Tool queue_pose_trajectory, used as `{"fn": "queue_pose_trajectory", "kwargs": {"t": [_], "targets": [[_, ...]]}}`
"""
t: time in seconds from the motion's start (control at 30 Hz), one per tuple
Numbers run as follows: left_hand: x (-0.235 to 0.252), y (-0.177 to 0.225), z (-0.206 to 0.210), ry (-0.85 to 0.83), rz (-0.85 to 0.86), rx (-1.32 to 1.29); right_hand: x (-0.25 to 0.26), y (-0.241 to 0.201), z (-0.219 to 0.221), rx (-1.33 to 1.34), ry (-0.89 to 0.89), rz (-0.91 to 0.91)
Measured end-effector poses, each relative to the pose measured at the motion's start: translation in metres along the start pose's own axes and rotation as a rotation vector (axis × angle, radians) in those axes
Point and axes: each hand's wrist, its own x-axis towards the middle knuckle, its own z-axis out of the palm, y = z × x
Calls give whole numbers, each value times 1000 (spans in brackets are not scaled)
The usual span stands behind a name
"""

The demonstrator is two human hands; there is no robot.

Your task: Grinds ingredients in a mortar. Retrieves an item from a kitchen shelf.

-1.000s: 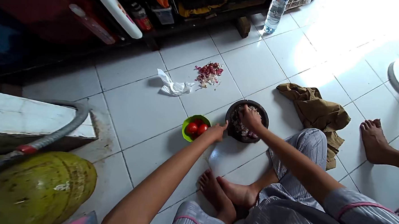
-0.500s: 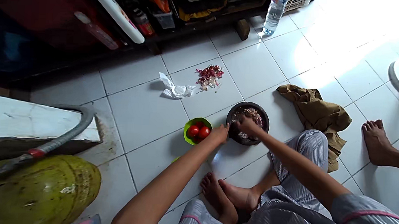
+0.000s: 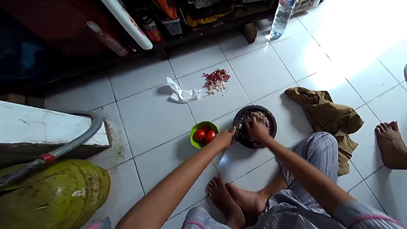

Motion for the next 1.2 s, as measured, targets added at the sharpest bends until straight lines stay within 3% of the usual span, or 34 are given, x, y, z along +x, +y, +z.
{"fn": "queue_pose_trajectory", "kwargs": {"t": [0.1,0.27,0.4,0.53,0.6,0.77,0.93,1.07,1.2], "targets": [[4,3,-3,-3,-18,34,39,23,-41,106,-119,-24],[5,-4,2,-1,-4,3,-32,60,-23,-7,-69,-60],[5,-2,-4,-28,-24,24,-35,34,17,-120,-1,-67],[7,-3,-3,-5,-24,16,19,6,-6,-79,1,-86],[7,-2,0,-13,-18,19,30,15,-14,-29,-87,-50],[3,-4,-4,-5,-4,-15,-15,16,4,-192,-2,-107],[4,0,-3,-20,-2,13,35,24,-17,-29,-103,-64],[3,-6,2,43,3,-33,-11,9,6,-148,-17,-48],[3,-2,5,38,0,-9,34,39,-16,60,-115,-93]]}}
